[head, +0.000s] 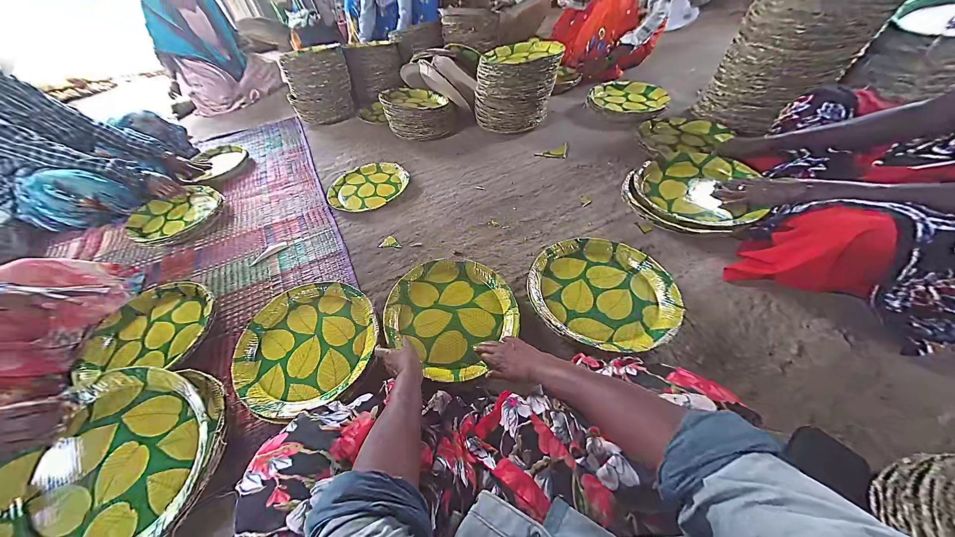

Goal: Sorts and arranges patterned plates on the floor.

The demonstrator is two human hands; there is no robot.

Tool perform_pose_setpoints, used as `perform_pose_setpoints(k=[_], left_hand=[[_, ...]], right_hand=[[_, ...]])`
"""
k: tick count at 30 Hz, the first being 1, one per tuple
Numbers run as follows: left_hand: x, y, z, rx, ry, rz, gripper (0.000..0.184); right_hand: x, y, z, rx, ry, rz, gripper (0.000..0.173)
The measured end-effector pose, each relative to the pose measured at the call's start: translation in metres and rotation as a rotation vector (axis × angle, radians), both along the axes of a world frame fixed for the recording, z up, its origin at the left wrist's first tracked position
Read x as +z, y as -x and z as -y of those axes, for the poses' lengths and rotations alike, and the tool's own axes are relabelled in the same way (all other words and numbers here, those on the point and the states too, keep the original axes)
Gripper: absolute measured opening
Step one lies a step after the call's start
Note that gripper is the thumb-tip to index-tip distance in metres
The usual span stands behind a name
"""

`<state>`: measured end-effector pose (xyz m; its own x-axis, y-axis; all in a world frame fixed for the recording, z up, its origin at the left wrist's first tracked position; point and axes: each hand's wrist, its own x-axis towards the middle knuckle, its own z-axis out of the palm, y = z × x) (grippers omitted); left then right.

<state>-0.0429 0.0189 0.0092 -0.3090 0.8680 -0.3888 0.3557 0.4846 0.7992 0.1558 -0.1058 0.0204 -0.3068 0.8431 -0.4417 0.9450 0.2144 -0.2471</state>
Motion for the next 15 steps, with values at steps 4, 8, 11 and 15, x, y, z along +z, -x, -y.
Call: perform_pose_setpoints(k=[4, 8, 11, 15], left_hand=[[0.006, -0.002, -0.001, -0.07, 0.05, 0.236, 0.048], [0.049, -0.011, 0.001, -0.145, -0.089, 0.286, 0.041], [0.072, -0.008, 0.012, 0.162, -0.203, 0.475, 0.045], [0.081, 0.008, 0.018, 0.467, -0.234, 0.725, 0.057]], right_hand=[[0.002, -0.004, 0.005, -0.058, -0.101, -0.012, 0.061], [0.011, -0.006, 0.005, -0.169, -0.354, -0.005, 0.054], [0.029, -0.01, 0.0, -0.327, -0.666, 0.005, 0.05], [0.045, -0.03, 0.001, -0.576, -0.693, 0.029, 0.054]])
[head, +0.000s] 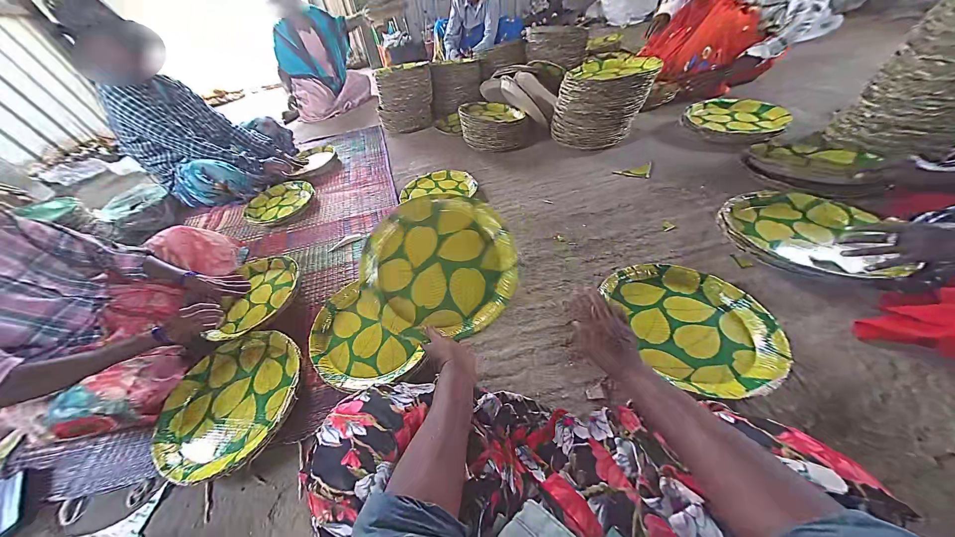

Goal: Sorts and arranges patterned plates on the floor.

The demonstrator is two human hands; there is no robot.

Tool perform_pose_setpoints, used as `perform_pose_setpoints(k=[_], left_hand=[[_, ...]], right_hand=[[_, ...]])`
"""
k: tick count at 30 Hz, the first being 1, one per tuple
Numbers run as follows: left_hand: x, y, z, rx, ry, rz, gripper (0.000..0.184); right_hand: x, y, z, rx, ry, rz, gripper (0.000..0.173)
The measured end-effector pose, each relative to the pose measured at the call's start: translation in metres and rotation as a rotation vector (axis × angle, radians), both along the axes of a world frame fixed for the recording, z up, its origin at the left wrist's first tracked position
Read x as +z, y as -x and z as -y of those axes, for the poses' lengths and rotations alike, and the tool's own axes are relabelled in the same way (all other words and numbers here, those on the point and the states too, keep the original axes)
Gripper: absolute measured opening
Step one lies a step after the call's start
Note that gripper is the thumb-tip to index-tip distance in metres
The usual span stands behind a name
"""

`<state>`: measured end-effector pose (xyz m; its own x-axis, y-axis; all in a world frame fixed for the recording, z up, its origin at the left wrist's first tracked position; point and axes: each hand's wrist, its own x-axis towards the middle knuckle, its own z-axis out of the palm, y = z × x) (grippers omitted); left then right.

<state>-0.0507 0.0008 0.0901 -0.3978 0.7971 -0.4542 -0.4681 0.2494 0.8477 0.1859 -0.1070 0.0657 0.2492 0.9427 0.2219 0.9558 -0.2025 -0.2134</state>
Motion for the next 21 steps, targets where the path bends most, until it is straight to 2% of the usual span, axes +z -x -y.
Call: perform_pose_setpoints(k=[4, 7, 9, 12, 16, 21], left_hand=[[-0.009, 0.016, -0.005, 0.155, 0.099, 0.117, 0.072], [-0.023, 0.012, 0.001, -0.03, 0.15, 0.152, 0.069], [-0.027, 0.003, 0.006, -0.199, 0.124, 0.086, 0.057], [-0.026, -0.011, 0.01, -0.405, 0.063, -0.046, 0.046], [-0.038, -0.02, 0.012, -0.615, 0.057, -0.177, 0.042], [-0.06, -0.035, 0.006, -0.913, -0.019, -0.492, 0.04]], right_hand=[[-0.009, -0.033, 0.013, -0.333, 0.25, -0.242, 0.07], [-0.013, -0.045, 0.015, -0.527, 0.45, -0.358, 0.081], [-0.018, -0.045, 0.01, -0.565, 0.621, -0.316, 0.066], [-0.02, -0.04, 0.004, -0.541, 0.743, -0.192, 0.043], [-0.014, -0.035, 0.005, -0.488, 0.707, -0.182, 0.048], [-0.011, -0.045, 0.008, -0.509, 0.395, -0.202, 0.042]])
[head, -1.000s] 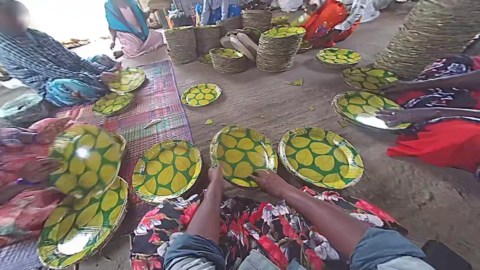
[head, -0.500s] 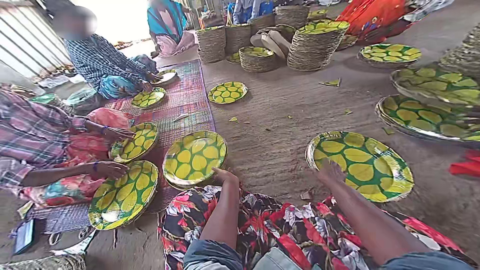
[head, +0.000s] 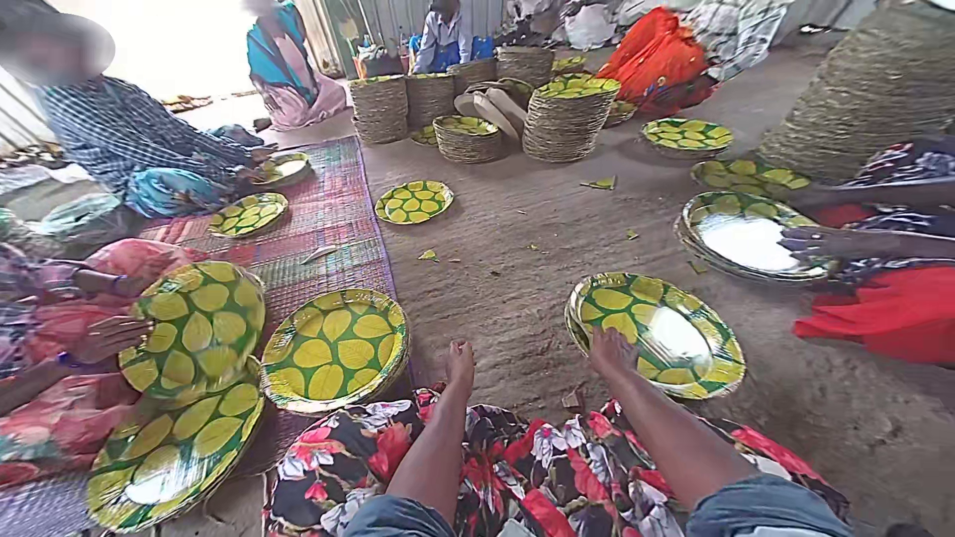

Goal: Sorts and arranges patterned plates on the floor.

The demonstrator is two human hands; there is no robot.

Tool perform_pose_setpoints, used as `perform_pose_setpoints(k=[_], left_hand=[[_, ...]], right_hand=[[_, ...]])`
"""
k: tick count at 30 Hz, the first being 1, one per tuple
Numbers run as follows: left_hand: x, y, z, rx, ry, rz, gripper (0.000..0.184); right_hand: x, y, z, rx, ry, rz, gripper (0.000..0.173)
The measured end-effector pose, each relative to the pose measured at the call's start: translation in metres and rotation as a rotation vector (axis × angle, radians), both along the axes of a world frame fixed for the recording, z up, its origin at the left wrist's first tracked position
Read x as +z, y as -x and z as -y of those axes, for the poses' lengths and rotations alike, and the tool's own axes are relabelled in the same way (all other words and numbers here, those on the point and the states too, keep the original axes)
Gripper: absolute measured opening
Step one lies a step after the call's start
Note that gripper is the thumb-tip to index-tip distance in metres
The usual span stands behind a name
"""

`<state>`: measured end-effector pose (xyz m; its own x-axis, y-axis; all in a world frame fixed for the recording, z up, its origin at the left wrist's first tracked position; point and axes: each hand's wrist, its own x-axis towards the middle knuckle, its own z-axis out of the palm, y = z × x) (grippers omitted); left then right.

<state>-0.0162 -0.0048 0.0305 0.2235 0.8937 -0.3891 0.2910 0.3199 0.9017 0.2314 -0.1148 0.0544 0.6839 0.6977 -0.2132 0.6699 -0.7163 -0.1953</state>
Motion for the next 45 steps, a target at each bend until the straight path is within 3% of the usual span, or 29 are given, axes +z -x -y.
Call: perform_pose_setpoints(k=[3, 6, 7, 9, 11, 14, 16, 18, 20, 25, 27, 29, 31, 32, 33, 35, 36, 37, 39, 40, 41, 42, 44, 45], left_hand=[[0.007, -0.003, 0.006, -0.181, -0.39, -0.32, 0.053], [-0.002, -0.012, 0.005, -0.157, -0.973, -0.446, 0.059], [-0.005, -0.013, 0.005, -0.198, -1.056, -0.468, 0.059], [-0.008, -0.013, 0.007, -0.438, -0.974, -0.557, 0.057], [-0.022, -0.011, 0.009, -0.703, -0.728, -0.693, 0.062], [-0.042, -0.005, 0.015, -0.933, -0.436, -0.859, 0.071], [-0.045, -0.003, 0.016, -0.967, -0.383, -0.893, 0.073], [-0.044, -0.005, 0.013, -0.974, -0.386, -0.884, 0.075], [-0.043, -0.004, 0.011, -0.98, -0.388, -0.87, 0.076], [-0.039, -0.008, 0.011, -0.931, -0.36, -0.803, 0.072], [-0.033, -0.007, 0.013, -0.788, -0.416, -0.719, 0.067], [-0.025, -0.006, 0.019, -0.51, -0.639, -0.614, 0.067], [-0.024, -0.011, 0.016, -0.225, -0.964, -0.561, 0.064], [-0.023, -0.01, 0.014, -0.183, -1.039, -0.567, 0.063], [-0.023, -0.006, 0.016, -0.249, -1.017, -0.602, 0.062], [-0.028, 0.0, 0.019, -0.587, -0.735, -0.73, 0.061], [-0.036, 0.002, 0.017, -0.745, -0.585, -0.797, 0.063], [-0.042, 0.001, 0.015, -0.852, -0.477, -0.852, 0.066], [-0.049, -0.001, 0.013, -0.892, -0.435, -0.861, 0.067], [-0.048, -0.003, 0.011, -0.9, -0.434, -0.858, 0.067], [-0.047, -0.003, 0.01, -0.909, -0.431, -0.858, 0.068], [-0.045, -0.003, 0.009, -0.917, -0.428, -0.862, 0.069], [-0.042, -0.004, 0.008, -0.922, -0.425, -0.867, 0.07], [-0.041, -0.005, 0.008, -0.923, -0.422, -0.869, 0.07]], right_hand=[[0.012, 0.016, -0.002, 0.15, -0.18, 0.101, 0.038], [0.008, 0.044, -0.005, 0.499, -0.251, 0.008, 0.038], [-0.002, 0.052, -0.006, 0.637, -0.242, -0.055, 0.038], [-0.02, 0.057, -0.01, 0.9, -0.138, -0.128, 0.039], [-0.03, 0.054, -0.013, 0.952, 0.017, -0.136, 0.044], [-0.02, 0.034, -0.012, 0.515, 0.051, -0.052, 0.063], [-0.011, 0.018, -0.01, 0.194, 0.075, -0.052, 0.069], [-0.01, 0.006, -0.008, 0.052, 0.212, -0.068, 0.049], [-0.011, 0.004, -0.009, 0.021, 0.288, -0.064, 0.041], [-0.005, -0.007, -0.004, -0.011, 0.105, 0.018, 0.043], [0.006, -0.001, -0.005, 0.059, -0.072, 0.159, 0.038], [0.01, 0.017, -0.008, 0.234, -0.27, 0.201, 0.033], [0.003, 0.04, -0.007, 0.529, -0.329, 0.16, 0.032], [-0.003, 0.051, -0.007, 0.689, -0.262, 0.074, 0.033], [-0.012, 0.059, -0.008, 0.826, -0.154, -0.014, 0.033], [-0.032, 0.058, -0.012, 1.006, 0.048, -0.088, 0.032], [-0.036, 0.052, -0.014, 0.991, 0.108, -0.11, 0.04], [-0.037, 0.041, -0.014, 0.918, 0.137, -0.106, 0.061], [-0.033, 0.018, -0.012, 0.676, 0.14, -0.056, 0.104], [-0.027, 0.009, -0.011, 0.511, 0.139, -0.062, 0.112], [-0.022, 0.005, -0.01, 0.353, 0.149, -0.067, 0.11], [-0.02, 0.002, -0.01, 0.217, 0.161, -0.066, 0.096], [-0.018, 0.002, -0.01, 0.061, 0.253, -0.041, 0.054], [-0.016, 0.003, -0.011, 0.027, 0.287, -0.026, 0.042]])
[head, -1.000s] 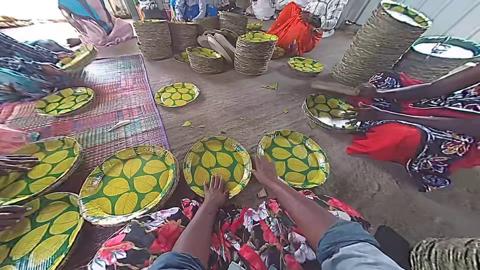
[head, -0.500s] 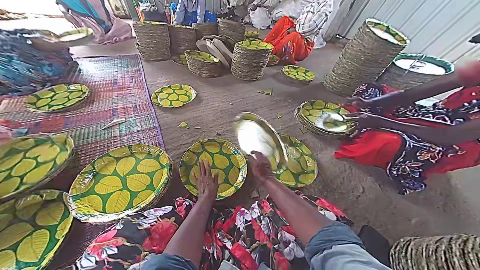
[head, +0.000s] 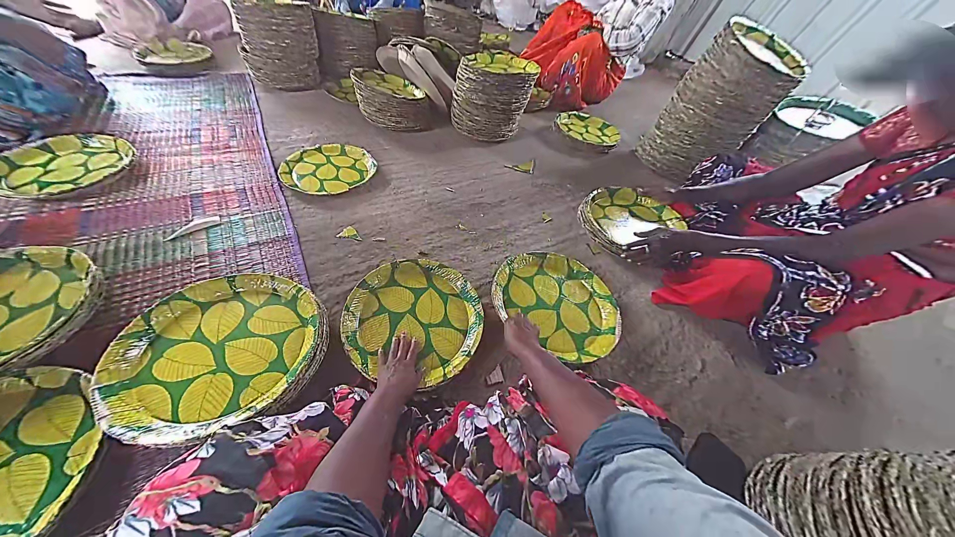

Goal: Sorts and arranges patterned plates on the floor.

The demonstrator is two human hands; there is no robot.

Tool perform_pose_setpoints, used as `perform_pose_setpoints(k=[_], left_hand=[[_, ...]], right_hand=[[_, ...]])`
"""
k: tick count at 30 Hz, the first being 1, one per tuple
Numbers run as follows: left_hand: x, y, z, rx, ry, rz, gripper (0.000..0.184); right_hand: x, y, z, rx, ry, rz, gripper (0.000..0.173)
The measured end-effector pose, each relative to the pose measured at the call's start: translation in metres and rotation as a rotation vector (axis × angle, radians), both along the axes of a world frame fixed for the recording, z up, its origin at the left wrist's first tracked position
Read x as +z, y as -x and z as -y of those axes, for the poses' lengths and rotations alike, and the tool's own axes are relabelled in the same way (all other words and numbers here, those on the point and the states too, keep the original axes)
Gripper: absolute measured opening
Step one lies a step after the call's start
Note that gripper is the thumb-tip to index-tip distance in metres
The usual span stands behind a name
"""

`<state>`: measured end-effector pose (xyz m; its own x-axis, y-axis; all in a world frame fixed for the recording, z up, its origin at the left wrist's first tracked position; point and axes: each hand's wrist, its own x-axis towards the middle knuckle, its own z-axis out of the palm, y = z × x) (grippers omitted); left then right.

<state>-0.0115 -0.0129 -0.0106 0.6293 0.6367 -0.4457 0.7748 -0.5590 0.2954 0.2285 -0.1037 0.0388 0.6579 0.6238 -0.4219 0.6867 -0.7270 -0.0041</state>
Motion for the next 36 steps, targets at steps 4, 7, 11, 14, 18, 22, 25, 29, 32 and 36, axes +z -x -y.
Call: perform_pose_setpoints(k=[4, 7, 11, 14, 18, 22, 25, 29, 32, 36], left_hand=[[0.0, 0.0, -0.001, 0.0, 0.007, -0.009, 0.07], [0.0, -0.002, -0.003, 0.031, 0.008, 0.043, 0.072], [0.007, -0.003, 0.004, 0.225, -0.428, 0.558, 0.068], [0.012, -0.008, 0.0, 0.227, -0.723, 0.75, 0.066], [0.004, 0.001, 0.004, 0.023, -0.173, 0.153, 0.063], [-0.003, -0.002, 0.003, -0.037, -0.058, 0.009, 0.068], [-0.001, -0.005, 0.001, -0.039, -0.043, 0.02, 0.068], [-0.002, -0.004, -0.001, -0.04, -0.023, 0.038, 0.069], [0.002, -0.002, -0.003, 0.117, -0.049, 0.219, 0.062], [0.01, 0.005, -0.004, 0.803, -0.279, 0.601, 0.057]], right_hand=[[0.002, -0.009, 0.002, -0.07, -0.132, 0.04, 0.04], [0.011, -0.018, 0.003, -0.016, -0.336, 0.187, 0.038], [0.024, 0.013, 0.003, 0.301, -0.67, 0.089, 0.036], [-0.002, 0.04, 0.002, 0.802, -0.56, -0.054, 0.033], [-0.025, 0.035, -0.006, 0.879, -0.205, -0.158, 0.039], [-0.011, 0.007, -0.003, 0.231, -0.258, -0.055, 0.066], [-0.013, -0.016, 0.002, -0.046, -0.07, -0.027, 0.057], [-0.009, -0.023, -0.004, -0.102, -0.229, 0.056, 0.04], [0.008, -0.011, -0.012, -0.005, -0.558, 0.079, 0.043], [0.002, 0.038, -0.01, 0.543, -0.628, -0.099, 0.043]])
